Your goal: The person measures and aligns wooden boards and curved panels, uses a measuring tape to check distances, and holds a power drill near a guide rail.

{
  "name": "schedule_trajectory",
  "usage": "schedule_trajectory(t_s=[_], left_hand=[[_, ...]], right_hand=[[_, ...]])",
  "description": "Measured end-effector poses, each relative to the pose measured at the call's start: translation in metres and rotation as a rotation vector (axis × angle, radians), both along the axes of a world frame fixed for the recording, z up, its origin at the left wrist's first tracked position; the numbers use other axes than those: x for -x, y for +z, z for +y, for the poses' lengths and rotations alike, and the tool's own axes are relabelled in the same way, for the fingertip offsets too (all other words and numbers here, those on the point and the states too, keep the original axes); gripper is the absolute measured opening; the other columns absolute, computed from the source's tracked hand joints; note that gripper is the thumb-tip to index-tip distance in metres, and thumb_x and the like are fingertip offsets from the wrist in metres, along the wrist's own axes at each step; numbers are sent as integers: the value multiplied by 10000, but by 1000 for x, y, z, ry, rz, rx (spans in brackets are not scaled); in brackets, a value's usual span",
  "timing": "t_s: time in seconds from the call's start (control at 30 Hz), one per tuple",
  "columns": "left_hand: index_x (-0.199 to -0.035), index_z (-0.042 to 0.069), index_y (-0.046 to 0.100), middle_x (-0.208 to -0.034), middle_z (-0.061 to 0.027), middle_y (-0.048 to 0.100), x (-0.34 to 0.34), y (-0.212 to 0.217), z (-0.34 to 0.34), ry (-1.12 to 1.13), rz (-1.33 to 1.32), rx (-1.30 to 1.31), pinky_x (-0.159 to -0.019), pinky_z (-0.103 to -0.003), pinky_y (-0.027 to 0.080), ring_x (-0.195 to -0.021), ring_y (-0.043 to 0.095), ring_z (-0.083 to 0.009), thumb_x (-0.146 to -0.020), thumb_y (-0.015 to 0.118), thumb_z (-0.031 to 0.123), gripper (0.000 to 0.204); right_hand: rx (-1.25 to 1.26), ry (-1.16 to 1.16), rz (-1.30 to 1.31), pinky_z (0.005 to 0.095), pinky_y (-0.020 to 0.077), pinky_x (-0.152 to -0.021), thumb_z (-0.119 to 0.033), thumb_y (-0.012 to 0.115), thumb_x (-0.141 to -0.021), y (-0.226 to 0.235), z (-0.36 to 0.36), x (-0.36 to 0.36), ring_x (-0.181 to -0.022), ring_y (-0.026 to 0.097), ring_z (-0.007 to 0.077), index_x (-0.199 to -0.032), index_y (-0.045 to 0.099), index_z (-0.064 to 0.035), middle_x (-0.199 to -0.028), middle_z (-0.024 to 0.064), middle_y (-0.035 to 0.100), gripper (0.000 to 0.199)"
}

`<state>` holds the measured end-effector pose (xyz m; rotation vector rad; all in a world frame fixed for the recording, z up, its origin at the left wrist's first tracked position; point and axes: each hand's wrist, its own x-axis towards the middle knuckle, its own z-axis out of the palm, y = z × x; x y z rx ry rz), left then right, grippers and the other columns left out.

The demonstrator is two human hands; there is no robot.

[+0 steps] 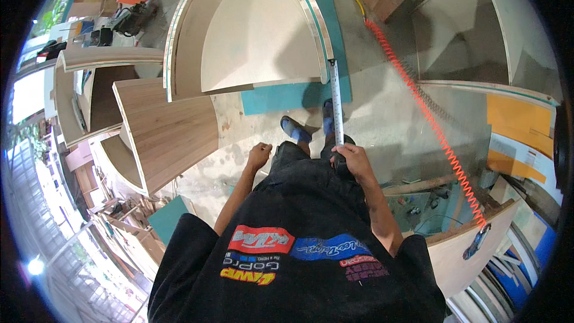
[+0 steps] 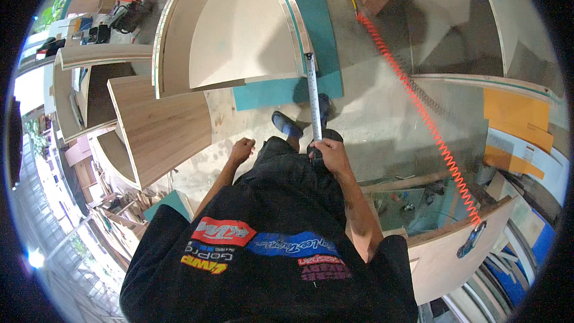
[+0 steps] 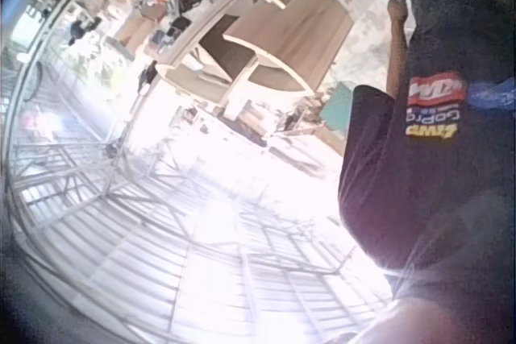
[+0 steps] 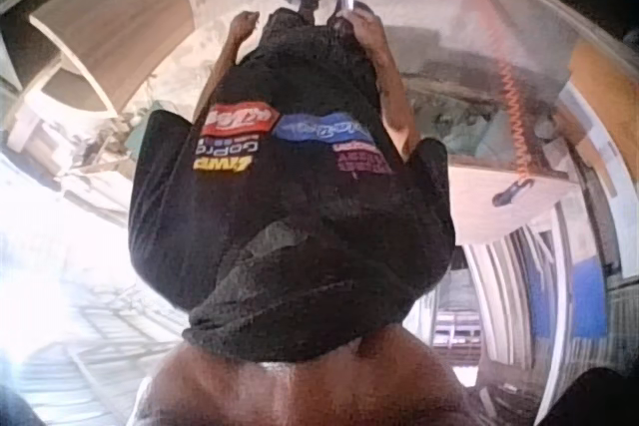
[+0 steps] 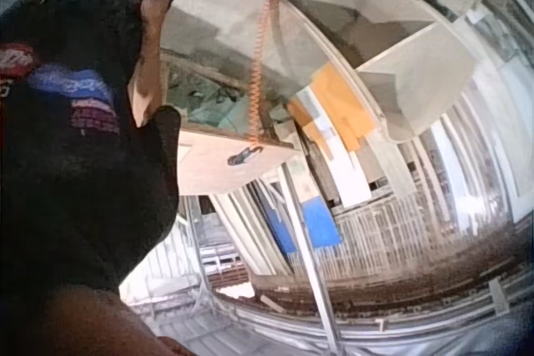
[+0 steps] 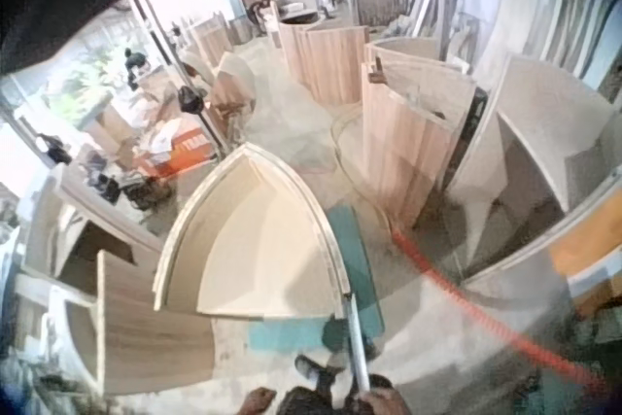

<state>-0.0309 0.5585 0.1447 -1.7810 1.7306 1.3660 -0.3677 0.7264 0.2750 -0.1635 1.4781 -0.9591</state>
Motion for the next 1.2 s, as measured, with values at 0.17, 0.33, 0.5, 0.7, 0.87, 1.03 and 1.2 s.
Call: schedule_trajectory(t_s=[0.17, 0.33, 0.5, 0.7, 0.87, 1.03, 1.2], left_hand=[[-1040, -29, 685, -889, -146, 731, -12, 35, 34, 173, 52, 26, -738, -362, 533, -788, 700, -243, -940, 596, 400, 450], [-1087, -28, 697, -941, -183, 741, -74, 17, 114, 446, -55, 23, -844, -401, 539, -919, 712, -304, -931, 594, 419, 485], [-1087, -62, 688, -930, -194, 738, -58, 37, 207, 847, -56, -41, -746, -363, 565, -832, 723, -233, -924, 609, 368, 466], [-1118, -34, 674, -1037, -241, 712, -23, 34, 337, 1161, -55, 71, -934, -438, 498, -1042, 665, -398, -927, 602, 378, 459], [-1116, -9, 677, -1079, -219, 709, 14, 93, 366, 1480, -1, 217, -912, -418, 506, -1043, 673, -361, -955, 598, 387, 435], [-1113, -2, 669, -904, -112, 697, 40, 112, 382, 1779, 339, 447, -796, -320, 508, -852, 649, -183, -961, 646, 326, 362], [-1187, 7, 622, -953, -27, 644, 19, 170, 450, 1920, 636, 617, -781, -285, 501, -864, 605, -115, -993, 629, 296, 348]], right_hand=[[111, -205, -252, 347, 544, -766, -170, 542, -1000, 15, 7, 16, -776, 675, 216, -1023, 654, 19, -839, 135, 690, 220], [189, -199, -196, 333, 520, -765, -165, 539, -1009, 49, -13, 34, -796, 653, 197, -1033, 653, -2, -856, 120, 690, 200], [359, 476, -46, 294, 481, -699, -238, 562, -1018, 41, -72, 22, -745, 600, 120, -1004, 694, 27, -810, 59, 672, 296], [478, 1217, 384, 329, 463, -640, -261, 591, -964, 33, -110, -29, -674, 588, 133, -900, 680, 5, -701, 78, 628, 288], [478, 1618, 384, 305, 455, -635, -212, 582, -950, 31, -95, -66, -668, 591, 126, -874, 699, 2, -709, 63, 662, 255], [569, 1995, 505, 305, 458, -633, -207, 598, -939, 27, -71, -121, -670, 604, 125, -916, 713, 2, -726, 71, 685, 240], [577, 2253, 439, 307, 457, -648, -232, 620, -940, 32, -1, -200, -690, 590, 124, -932, 709, 12, -735, 69, 673, 260]])
